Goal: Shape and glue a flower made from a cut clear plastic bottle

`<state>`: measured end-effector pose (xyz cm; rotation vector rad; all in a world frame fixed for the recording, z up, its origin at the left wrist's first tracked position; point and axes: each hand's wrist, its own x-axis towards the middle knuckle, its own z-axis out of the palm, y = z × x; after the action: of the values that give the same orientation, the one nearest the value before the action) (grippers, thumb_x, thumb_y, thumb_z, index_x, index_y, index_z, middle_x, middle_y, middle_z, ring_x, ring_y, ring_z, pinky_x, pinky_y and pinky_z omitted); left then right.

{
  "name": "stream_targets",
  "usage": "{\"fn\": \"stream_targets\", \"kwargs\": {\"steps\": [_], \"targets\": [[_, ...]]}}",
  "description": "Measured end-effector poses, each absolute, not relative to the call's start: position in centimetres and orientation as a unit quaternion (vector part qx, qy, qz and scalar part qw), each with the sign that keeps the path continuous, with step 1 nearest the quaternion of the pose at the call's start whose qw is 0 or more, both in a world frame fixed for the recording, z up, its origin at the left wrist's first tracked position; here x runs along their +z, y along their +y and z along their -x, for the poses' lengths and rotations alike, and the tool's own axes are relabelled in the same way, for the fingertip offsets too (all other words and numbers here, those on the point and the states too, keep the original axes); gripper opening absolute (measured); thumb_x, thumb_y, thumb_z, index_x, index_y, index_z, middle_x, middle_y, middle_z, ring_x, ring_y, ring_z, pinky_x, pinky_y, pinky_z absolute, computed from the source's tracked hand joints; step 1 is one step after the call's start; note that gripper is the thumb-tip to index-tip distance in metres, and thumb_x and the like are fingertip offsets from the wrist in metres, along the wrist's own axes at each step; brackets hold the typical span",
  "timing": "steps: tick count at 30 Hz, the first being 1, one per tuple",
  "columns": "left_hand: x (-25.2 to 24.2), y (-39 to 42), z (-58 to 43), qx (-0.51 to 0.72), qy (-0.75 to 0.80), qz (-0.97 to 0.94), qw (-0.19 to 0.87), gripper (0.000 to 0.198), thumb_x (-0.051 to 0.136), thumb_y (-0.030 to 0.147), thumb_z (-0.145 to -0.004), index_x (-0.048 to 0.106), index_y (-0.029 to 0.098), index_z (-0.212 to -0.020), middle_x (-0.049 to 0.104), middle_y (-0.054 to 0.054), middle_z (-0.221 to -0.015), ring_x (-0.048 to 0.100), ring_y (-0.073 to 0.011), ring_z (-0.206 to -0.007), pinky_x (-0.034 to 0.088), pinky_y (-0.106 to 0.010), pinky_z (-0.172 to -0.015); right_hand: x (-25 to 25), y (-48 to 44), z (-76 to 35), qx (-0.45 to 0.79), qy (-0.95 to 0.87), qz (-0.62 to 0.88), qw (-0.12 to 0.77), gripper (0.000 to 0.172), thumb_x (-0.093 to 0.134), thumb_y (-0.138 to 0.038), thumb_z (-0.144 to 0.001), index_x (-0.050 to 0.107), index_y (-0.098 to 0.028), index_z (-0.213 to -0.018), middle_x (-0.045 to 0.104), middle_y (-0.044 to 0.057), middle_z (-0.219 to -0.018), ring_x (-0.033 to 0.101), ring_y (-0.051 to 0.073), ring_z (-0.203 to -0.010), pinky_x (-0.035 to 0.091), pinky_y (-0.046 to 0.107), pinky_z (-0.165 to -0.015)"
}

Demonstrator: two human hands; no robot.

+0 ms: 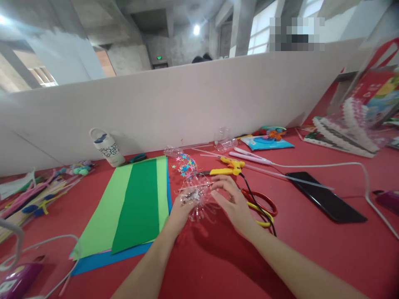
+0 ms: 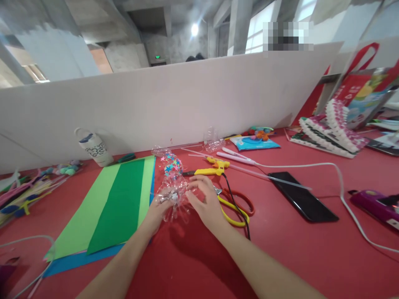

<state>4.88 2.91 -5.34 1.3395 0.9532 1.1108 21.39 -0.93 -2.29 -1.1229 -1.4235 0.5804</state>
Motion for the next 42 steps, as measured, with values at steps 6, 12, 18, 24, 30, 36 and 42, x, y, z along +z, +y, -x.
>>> {"fn": "stream_targets", "kwargs": {"steps": [6, 12, 18, 24, 30, 36, 42], "targets": [[-5.2, 2.6, -5.2, 0.458, 0.401, -0.557, 0.565, 0.032, 0.066, 0.022, -0.066, 0.068, 0.019, -0.098, 0.070, -0.005, -0.106, 0.062, -0.0231, -0.100, 0.042, -0.034, -0.092, -2.3, -0.7, -21.5, 0.253, -0.600, 0.496, 0.574, 0.007, 0.057, -0.025, -0.078, 0.057, -0.023, -0.071, 0.057, 0.004, -0.096, 0.053, 0.022, -0.096, 0.039, 0.040, -0.088], [-4.8, 2.2, -5.4, 0.442, 0.431, -0.528, 0.583, 0.035, 0.070, 0.030, -0.067, 0.068, 0.016, -0.098, 0.070, -0.008, -0.107, 0.061, -0.0266, -0.104, 0.042, -0.037, -0.094, -3.1, -0.5, -21.8, 0.249, -0.588, 0.477, 0.603, 0.004, 0.056, -0.027, -0.081, 0.056, -0.024, -0.083, 0.053, 0.005, -0.104, 0.052, 0.022, -0.101, 0.041, 0.041, -0.090], [-4.8, 2.3, -5.1, 0.450, 0.437, -0.480, 0.614, 0.035, 0.074, 0.031, -0.064, 0.068, 0.018, -0.096, 0.071, -0.006, -0.098, 0.064, -0.0226, -0.094, 0.045, -0.032, -0.088, -3.9, -0.9, -21.7, 0.185, -0.638, 0.474, 0.578, 0.027, 0.055, -0.023, -0.083, 0.049, -0.028, -0.110, 0.045, 0.007, -0.116, 0.045, 0.023, -0.112, 0.038, 0.042, -0.095], [-5.5, 2.2, -4.9, 0.451, 0.443, -0.419, 0.651, 0.039, 0.079, 0.030, -0.057, 0.070, 0.017, -0.092, 0.071, -0.006, -0.093, 0.064, -0.0218, -0.086, 0.046, -0.030, -0.079, -3.1, -1.7, -22.4, 0.145, -0.675, 0.473, 0.547, 0.017, 0.048, -0.019, -0.087, 0.060, -0.029, -0.095, 0.045, 0.004, -0.117, 0.044, 0.023, -0.112, 0.036, 0.041, -0.094], [-4.2, 1.6, -5.4, 0.407, 0.412, -0.394, 0.713, 0.032, 0.079, 0.026, -0.056, 0.072, 0.015, -0.085, 0.071, -0.005, -0.081, 0.063, -0.0179, -0.074, 0.047, -0.029, -0.077, -2.7, -1.2, -22.6, 0.197, -0.636, 0.507, 0.547, 0.019, 0.048, -0.024, -0.086, 0.065, -0.025, -0.078, 0.048, 0.005, -0.117, 0.045, 0.025, -0.112, 0.036, 0.046, -0.094], [-3.5, 1.3, -5.7, 0.384, 0.383, -0.411, 0.733, 0.028, 0.076, 0.028, -0.058, 0.072, 0.014, -0.082, 0.068, -0.002, -0.068, 0.058, -0.0134, -0.059, 0.046, -0.026, -0.067, -2.4, -0.5, -22.3, 0.161, -0.671, 0.542, 0.479, 0.012, 0.056, -0.024, -0.080, 0.068, -0.027, -0.079, 0.051, 0.005, -0.119, 0.040, 0.029, -0.117, 0.032, 0.053, -0.098], [-3.4, 1.4, -5.5, 0.376, 0.393, -0.398, 0.738, 0.029, 0.077, 0.026, -0.057, 0.072, 0.014, -0.082, 0.065, -0.001, -0.062, 0.052, -0.0097, -0.051, 0.040, -0.021, -0.052, -2.7, -0.6, -22.1, 0.153, -0.662, 0.546, 0.490, 0.013, 0.057, -0.017, -0.075, 0.065, -0.026, -0.080, 0.049, 0.005, -0.121, 0.042, 0.028, -0.115, 0.034, 0.052, -0.097]]}}
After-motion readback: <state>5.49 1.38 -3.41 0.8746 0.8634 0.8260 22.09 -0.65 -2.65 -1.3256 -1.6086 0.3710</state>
